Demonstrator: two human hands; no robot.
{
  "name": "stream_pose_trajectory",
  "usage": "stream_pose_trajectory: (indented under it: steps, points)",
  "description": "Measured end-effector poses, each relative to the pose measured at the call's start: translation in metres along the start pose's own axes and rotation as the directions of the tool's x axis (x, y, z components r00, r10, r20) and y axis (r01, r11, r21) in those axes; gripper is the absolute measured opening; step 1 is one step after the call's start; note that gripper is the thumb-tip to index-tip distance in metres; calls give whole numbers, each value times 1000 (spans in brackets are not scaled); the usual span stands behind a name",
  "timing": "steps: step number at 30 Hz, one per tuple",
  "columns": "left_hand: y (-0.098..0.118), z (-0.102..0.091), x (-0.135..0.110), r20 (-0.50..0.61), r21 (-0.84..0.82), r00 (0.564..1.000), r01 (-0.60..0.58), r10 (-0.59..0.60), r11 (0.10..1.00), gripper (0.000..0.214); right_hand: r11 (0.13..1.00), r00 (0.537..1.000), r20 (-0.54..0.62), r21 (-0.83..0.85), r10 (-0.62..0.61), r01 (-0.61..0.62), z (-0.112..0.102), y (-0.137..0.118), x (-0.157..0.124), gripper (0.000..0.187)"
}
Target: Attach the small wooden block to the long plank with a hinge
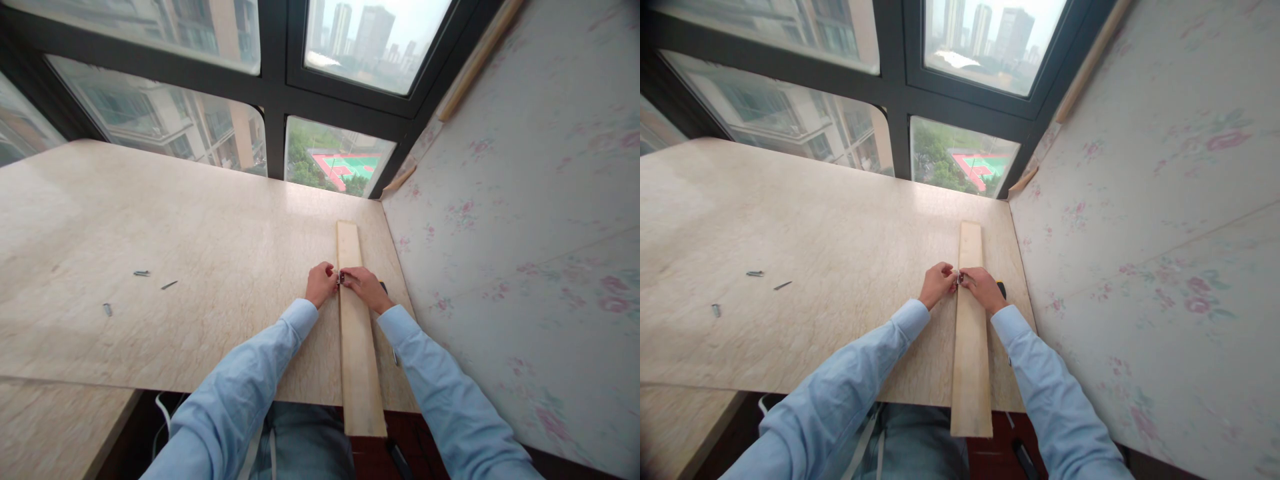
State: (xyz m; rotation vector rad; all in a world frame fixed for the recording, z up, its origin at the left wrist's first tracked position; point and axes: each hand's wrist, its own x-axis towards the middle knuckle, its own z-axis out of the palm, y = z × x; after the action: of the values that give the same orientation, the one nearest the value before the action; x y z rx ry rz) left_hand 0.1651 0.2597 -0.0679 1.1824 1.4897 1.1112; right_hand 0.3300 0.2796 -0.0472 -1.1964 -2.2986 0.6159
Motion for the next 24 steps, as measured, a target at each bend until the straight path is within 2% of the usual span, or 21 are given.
stream_pose_trajectory:
  steps: [15, 20, 24]
  points:
    - [5, -3, -4, 64, -40, 998, 21, -19, 999, 18, 1000, 1000, 4, -25, -6, 6, 0, -2, 1, 31]
    - [7, -6, -8, 50, 5, 998, -45, 45, 999, 15, 1000, 1000, 9, -21, -6, 6, -1, -6, 0, 31]
    - [10, -8, -21, 31, 2, 996, -82, 82, 997, 15, 1000, 1000, 16, -29, -11, 12, -1, -8, -1, 31]
